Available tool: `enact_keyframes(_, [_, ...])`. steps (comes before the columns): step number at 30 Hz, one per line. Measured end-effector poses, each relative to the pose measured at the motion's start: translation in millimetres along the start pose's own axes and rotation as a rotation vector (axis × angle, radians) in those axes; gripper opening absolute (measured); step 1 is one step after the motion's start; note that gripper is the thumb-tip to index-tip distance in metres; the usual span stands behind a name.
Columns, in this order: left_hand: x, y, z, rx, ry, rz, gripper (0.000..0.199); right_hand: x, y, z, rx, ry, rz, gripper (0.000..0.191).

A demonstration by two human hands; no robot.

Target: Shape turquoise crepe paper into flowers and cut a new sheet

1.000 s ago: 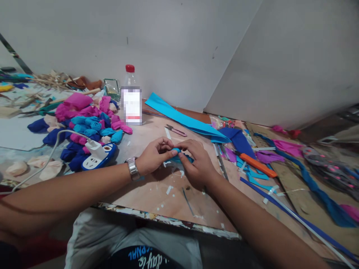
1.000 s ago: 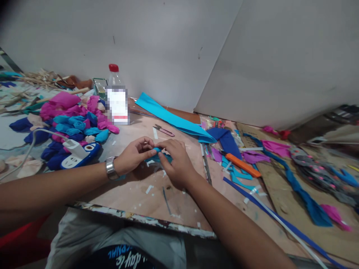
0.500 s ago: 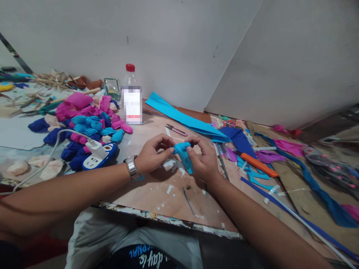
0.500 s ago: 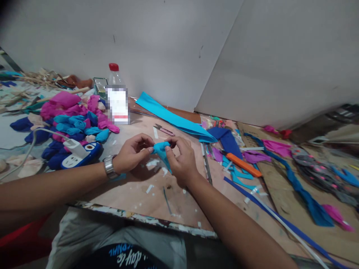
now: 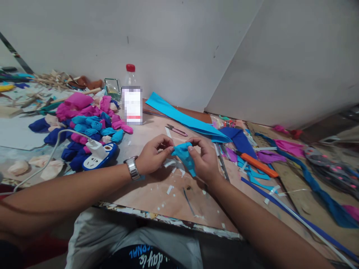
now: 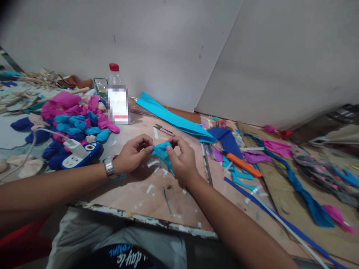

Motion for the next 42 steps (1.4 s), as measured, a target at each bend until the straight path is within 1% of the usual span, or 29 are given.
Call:
enact_keyframes(3, [-0.7,0.7,0.6,-0.008,-0.002,0.004,0.017,-2.1,0.8,-2.4,-0.046,-0.025,-0.041,0.016])
enact_keyframes(5, [-1.1,0.8,1.4,0.01,0.002,-0.008,0.019,-2.8,1.6,-1.8,-0.008,-0.012,-0.064,0.015])
enact_keyframes(7, [-1.0,-0.5,2.6,0.057,0.016,-0.008,0.022,-2.4,1.1,0.5,0.061,0.022,-0.041,0.015])
enact_keyframes(9, [-0.2,-3.6,3.9,0.106,0.038,0.037,0.025,-0.6,-1.0,3.8,0.119,0.065,0.024,0.015])
enact_keyframes(11, [1.1,-7.1,4.3,0.107,0.043,0.124,0.032,1.5,-3.3,7.0,0.157,0.105,0.089,0.014])
enact_keyframes(13, [2.3,-9.4,3.8,0.03,0.027,0.21,0.032,3.1,-4.4,9.5,0.188,0.134,0.122,0.014])
enact_keyframes(15, [3.0,-9.6,2.8,-0.081,0.021,0.268,0.028,3.5,-4.1,10.9,0.21,0.143,0.128,0.013])
enact_keyframes(18, [3.4,-7.9,1.8,-0.189,0.039,0.307,0.029,2.8,-2.5,11.4,0.223,0.137,0.122,0.012])
enact_keyframes(24, [4.9,-6.5,3.4,-0.217,0.04,0.359,0.038,2.2,-2.0,11.0,0.224,0.147,0.118,0.012])
enact_keyframes(26, [5.5,-6.7,3.3,-0.223,0.031,0.356,0.038,1.9,-2.5,11.2,0.229,0.151,0.12,0.011])
enact_keyframes(28, [5.5,-6.9,1.7,-0.229,-0.001,0.325,0.032,1.4,-3.1,11.7,0.244,0.157,0.128,0.011])
enact_keyframes(31, [4.8,-6.5,-1.4,-0.192,-0.051,0.218,0.029,0.8,-4.7,12.4,0.273,0.185,0.169,0.012])
enact_keyframes(33, [4.5,-6.0,-2.0,-0.154,-0.056,0.15,0.029,0.9,-6.0,12.5,0.272,0.214,0.206,0.014])
enact_keyframes(35, [4.5,-5.5,-1.3,-0.13,-0.05,0.114,0.027,1.1,-6.9,12.0,0.255,0.236,0.226,0.016])
enact_keyframes(37, [4.8,-5.1,-0.2,-0.115,-0.057,0.099,0.025,1.2,-7.4,11.4,0.238,0.247,0.233,0.015])
enact_keyframes(42, [5.4,-5.5,2.5,-0.102,-0.085,0.103,0.025,1.2,-8.0,12.1,0.222,0.26,0.248,0.015])
Point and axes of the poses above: each hand's wrist, its own x-axis away from the middle knuckle, its own y-axis out of the back of the hand, z = x × y, the point moved 2 cm from there along -x, towards the middle knuckle, and after that the axes turned 10 degrees about -x, right-handed, at the moved point
